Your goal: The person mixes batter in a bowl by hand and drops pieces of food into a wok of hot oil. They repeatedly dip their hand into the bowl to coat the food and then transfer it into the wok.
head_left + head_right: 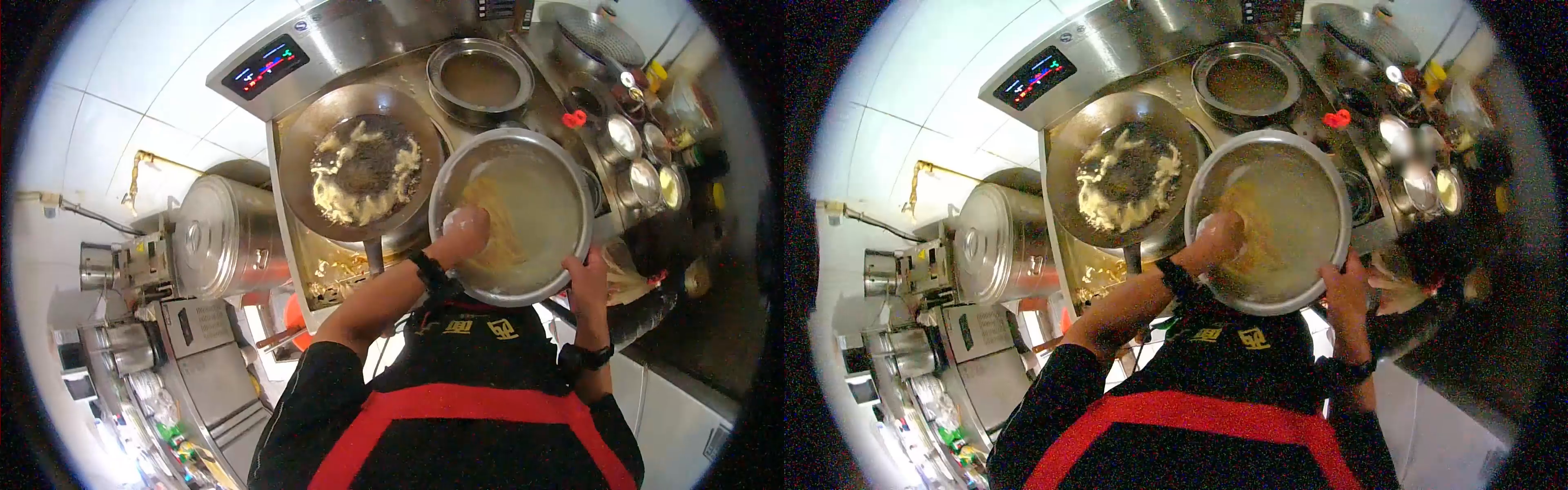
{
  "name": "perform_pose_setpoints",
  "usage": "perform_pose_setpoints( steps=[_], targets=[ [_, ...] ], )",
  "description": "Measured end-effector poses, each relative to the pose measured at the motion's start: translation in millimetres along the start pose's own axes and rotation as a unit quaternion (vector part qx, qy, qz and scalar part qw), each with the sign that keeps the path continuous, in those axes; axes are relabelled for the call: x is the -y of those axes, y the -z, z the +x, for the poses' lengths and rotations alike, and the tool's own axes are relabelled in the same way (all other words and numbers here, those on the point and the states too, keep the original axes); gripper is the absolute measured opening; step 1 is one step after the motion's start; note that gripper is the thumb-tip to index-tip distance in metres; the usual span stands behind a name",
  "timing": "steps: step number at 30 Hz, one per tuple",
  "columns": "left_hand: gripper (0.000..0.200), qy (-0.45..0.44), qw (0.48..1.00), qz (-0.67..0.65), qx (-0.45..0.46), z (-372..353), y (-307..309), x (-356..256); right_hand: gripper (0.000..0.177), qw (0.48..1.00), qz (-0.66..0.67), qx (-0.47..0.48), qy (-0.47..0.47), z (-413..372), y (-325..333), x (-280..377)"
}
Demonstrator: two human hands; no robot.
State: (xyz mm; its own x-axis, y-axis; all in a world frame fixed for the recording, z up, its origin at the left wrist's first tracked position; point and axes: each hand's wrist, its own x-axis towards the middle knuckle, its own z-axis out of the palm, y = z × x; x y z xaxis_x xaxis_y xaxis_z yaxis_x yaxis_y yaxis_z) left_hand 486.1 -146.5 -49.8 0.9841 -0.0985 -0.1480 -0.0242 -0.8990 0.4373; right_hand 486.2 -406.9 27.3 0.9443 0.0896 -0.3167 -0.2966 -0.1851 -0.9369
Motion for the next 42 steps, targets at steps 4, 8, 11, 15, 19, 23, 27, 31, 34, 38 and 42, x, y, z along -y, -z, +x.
perform_pose_setpoints(
  steps=[4,8,11,15,19,23,27,31,34,38,42],
  targets=[
    [0.014,-0.062,0.996,-0.039,-0.044,-1,-8,5,0.042,0.998,-0.051,0.014,-0.020,-10,4,25],
    [0.012,-0.056,0.987,-0.142,-0.056,3,22,-5,0.042,1.000,-0.020,0.023,0.006,-4,6,17],
    [0.011,-0.120,0.977,-0.158,-0.080,9,35,2,0.040,1.000,-0.016,0.011,0.023,-4,3,20],
    [0.017,-0.032,0.980,-0.195,-0.033,14,54,5,0.047,0.999,0.022,0.021,-0.016,-5,0,30],
    [0.019,-0.073,0.978,-0.185,-0.065,3,96,13,0.047,0.999,0.024,0.032,0.027,2,1,20],
    [0.015,-0.128,0.974,-0.109,-0.151,-6,131,66,0.048,0.999,0.025,0.012,0.042,1,1,17],
    [0.021,0.214,0.870,-0.419,-0.150,4,152,157,0.054,1.000,0.005,0.020,-0.021,-4,1,24],
    [0.016,0.104,0.974,-0.044,-0.196,32,141,290,0.049,1.000,0.015,-0.004,0.005,1,8,4],
    [0.018,0.071,0.963,-0.114,-0.234,71,106,420,0.050,0.998,-0.031,-0.033,0.048,-2,8,-1],
    [0.019,0.167,0.952,0.136,-0.216,69,131,368,0.052,0.987,-0.135,-0.074,0.037,-4,13,-6],
    [0.018,0.149,0.934,0.239,-0.219,57,161,309,0.050,0.997,-0.069,-0.012,0.027,-11,18,16]
  ],
)
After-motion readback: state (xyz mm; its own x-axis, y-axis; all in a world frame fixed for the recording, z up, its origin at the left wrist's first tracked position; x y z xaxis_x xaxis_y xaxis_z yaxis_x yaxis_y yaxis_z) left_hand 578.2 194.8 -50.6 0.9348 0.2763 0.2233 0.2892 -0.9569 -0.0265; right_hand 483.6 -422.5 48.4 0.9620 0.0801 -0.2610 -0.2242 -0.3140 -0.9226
